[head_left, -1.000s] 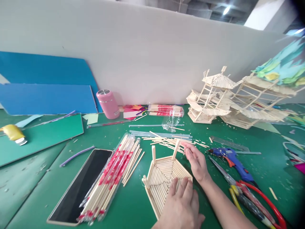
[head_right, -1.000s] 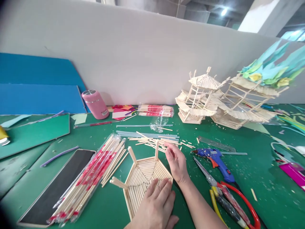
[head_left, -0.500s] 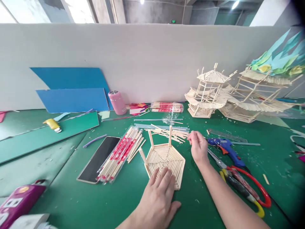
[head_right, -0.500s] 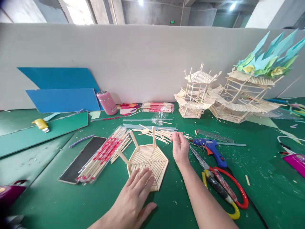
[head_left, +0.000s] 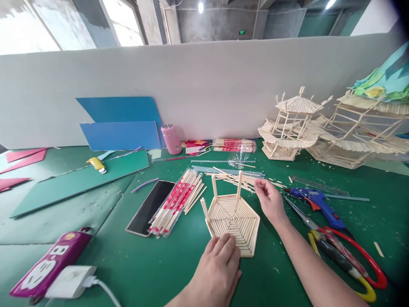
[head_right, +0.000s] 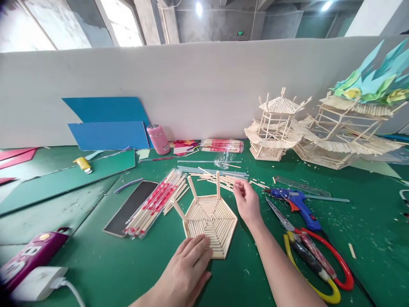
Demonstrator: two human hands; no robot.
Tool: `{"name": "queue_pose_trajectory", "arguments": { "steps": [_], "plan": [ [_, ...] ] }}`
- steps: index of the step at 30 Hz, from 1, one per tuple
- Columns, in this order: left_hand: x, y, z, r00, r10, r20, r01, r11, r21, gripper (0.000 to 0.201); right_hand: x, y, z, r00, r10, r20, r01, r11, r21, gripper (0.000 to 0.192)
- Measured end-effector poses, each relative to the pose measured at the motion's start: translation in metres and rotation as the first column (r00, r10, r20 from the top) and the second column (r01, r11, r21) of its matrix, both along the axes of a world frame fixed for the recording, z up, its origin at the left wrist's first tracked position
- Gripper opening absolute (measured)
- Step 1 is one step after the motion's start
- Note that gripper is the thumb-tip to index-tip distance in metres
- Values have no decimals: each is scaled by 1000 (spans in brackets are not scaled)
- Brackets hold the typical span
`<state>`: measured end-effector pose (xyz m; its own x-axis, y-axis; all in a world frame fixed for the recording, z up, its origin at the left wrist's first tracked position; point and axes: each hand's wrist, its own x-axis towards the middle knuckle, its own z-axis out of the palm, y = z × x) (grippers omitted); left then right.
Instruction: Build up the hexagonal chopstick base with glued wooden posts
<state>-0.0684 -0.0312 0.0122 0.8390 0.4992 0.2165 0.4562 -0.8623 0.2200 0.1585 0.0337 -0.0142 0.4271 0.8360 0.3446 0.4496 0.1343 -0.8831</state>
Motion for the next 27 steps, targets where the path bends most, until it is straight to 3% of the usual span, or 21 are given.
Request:
{"name": "queue_pose_trajectory", "arguments": {
  "steps": [5, 7, 10, 14, 18, 23, 27],
  "plan": [
    [-15, 2, -4, 985, -94, 147, 72, 986, 152, 23, -4, -4, -3, 999, 32, 25, -31, 998, -57, 25],
    [-30, 9, -2, 958, 15, 285, -76, 976, 204, 21, -4, -5, -4, 999, 33, 23, -31, 997, -75, 26],
    [-50, 35, 9, 961, 234, 150, -251, 962, 108, 20, -4, -5, -6, 999, 28, 17, -26, 994, -102, 26],
    [-55, 83, 21, 891, 452, -46, -436, 879, 193, 18, -3, -4, -6, 1000, 23, 16, -20, 990, -139, 27],
    [-44, 113, 14, 848, 503, -167, -474, 860, 188, 22, -4, -5, -3, 1000, 20, 19, -16, 984, -179, 28],
    [-43, 122, 6, 808, 555, -196, -524, 830, 190, 29, -6, -5, 1, 1000, 26, 16, -21, 970, -242, 25],
    [-44, 127, 7, 814, 537, -221, -513, 843, 162, 28, -6, -5, 3, 1000, 28, 11, -23, 960, -281, 25]
  ]
}}
